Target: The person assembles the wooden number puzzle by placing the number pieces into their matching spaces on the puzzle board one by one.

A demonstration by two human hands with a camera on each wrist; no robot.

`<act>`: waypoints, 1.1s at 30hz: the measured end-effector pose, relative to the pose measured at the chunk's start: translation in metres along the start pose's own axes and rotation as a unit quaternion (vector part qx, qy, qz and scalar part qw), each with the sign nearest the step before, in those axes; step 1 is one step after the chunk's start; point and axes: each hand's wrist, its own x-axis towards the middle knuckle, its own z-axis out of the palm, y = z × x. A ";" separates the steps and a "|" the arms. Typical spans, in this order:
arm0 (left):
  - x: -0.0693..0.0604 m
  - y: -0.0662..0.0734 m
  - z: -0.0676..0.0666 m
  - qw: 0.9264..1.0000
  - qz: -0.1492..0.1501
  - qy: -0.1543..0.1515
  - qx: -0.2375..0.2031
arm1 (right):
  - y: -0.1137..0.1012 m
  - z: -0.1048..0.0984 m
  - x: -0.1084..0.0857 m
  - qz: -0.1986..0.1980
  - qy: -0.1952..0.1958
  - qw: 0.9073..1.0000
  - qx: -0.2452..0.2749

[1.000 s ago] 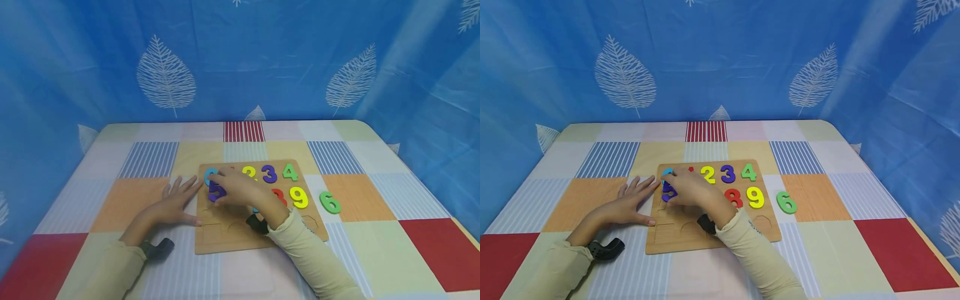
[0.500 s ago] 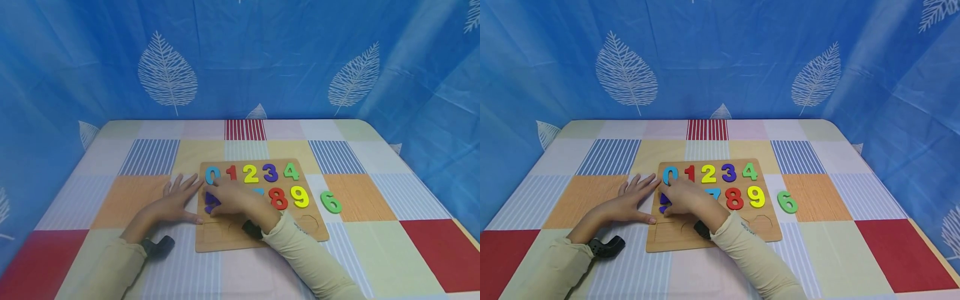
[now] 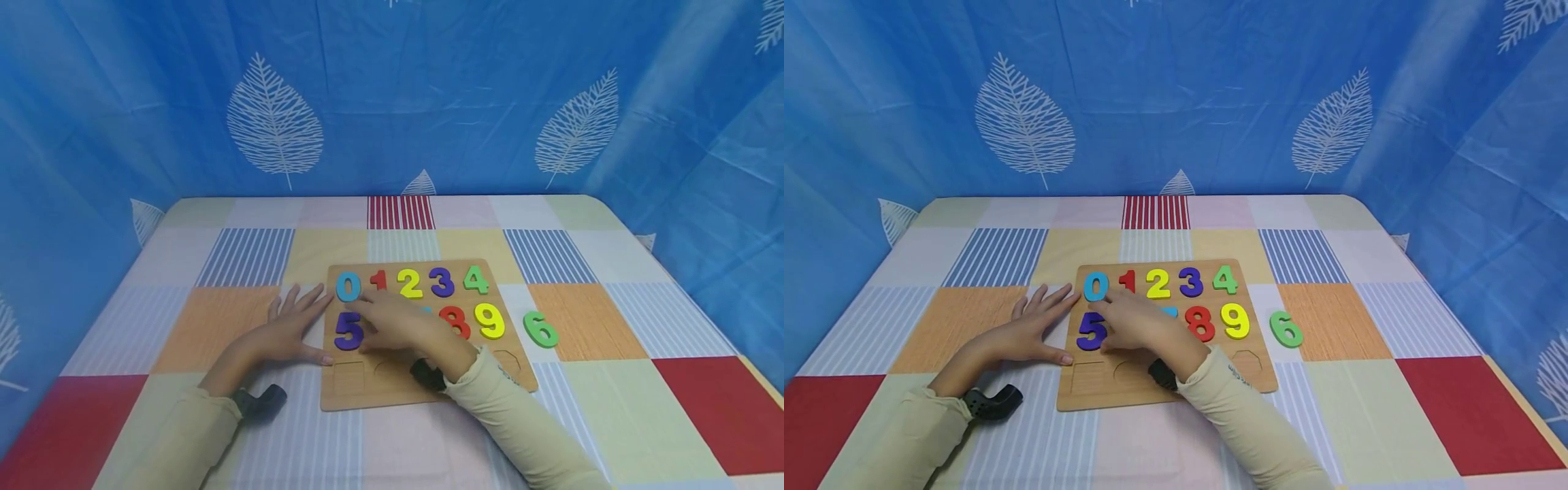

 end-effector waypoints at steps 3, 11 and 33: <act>-0.001 0.000 -0.001 1.000 -0.002 0.001 0.002 | 0.007 0.001 -0.008 0.009 0.012 1.000 0.001; 0.001 0.003 -0.002 1.000 -0.006 -0.005 0.001 | 0.034 0.005 -0.040 0.033 0.040 0.998 -0.020; -0.002 0.005 -0.002 1.000 -0.010 -0.008 0.007 | 0.148 -0.005 -0.177 0.229 0.068 0.971 0.026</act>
